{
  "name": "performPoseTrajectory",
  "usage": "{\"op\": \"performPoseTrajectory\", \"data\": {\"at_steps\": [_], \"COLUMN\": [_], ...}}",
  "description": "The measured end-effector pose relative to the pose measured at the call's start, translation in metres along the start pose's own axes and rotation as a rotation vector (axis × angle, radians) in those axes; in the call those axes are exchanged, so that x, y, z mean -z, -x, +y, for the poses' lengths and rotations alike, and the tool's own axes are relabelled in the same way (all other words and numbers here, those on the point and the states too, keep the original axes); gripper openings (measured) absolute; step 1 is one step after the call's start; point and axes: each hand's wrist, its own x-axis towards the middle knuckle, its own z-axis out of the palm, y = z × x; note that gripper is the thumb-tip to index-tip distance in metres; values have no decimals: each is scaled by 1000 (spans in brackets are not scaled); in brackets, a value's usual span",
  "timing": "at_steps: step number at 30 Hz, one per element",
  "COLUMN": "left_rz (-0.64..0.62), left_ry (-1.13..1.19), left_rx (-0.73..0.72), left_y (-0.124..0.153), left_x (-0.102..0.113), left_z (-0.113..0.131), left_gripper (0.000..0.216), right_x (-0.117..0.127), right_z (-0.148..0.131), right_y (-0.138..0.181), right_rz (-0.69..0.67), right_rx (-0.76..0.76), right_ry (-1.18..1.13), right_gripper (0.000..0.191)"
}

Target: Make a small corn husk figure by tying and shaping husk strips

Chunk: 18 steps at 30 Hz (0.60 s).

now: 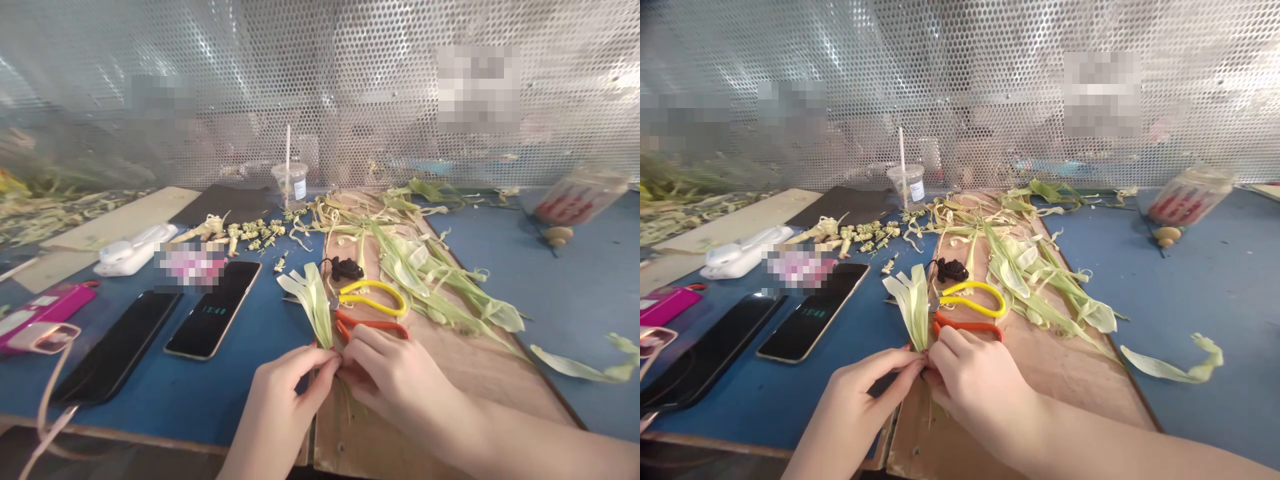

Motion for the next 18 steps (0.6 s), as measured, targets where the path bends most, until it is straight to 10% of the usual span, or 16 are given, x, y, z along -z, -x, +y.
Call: {"op": "performPoseTrajectory", "data": {"at_steps": [18], "left_rz": [55], "left_ry": [-11], "left_rx": [-137], "left_y": [2], "left_x": [-5], "left_z": [-6], "left_gripper": [25], "right_x": [-8], "right_z": [8], "right_y": [-5], "right_rz": [-20], "right_rx": [164], "right_ry": [42], "right_gripper": [13]}}
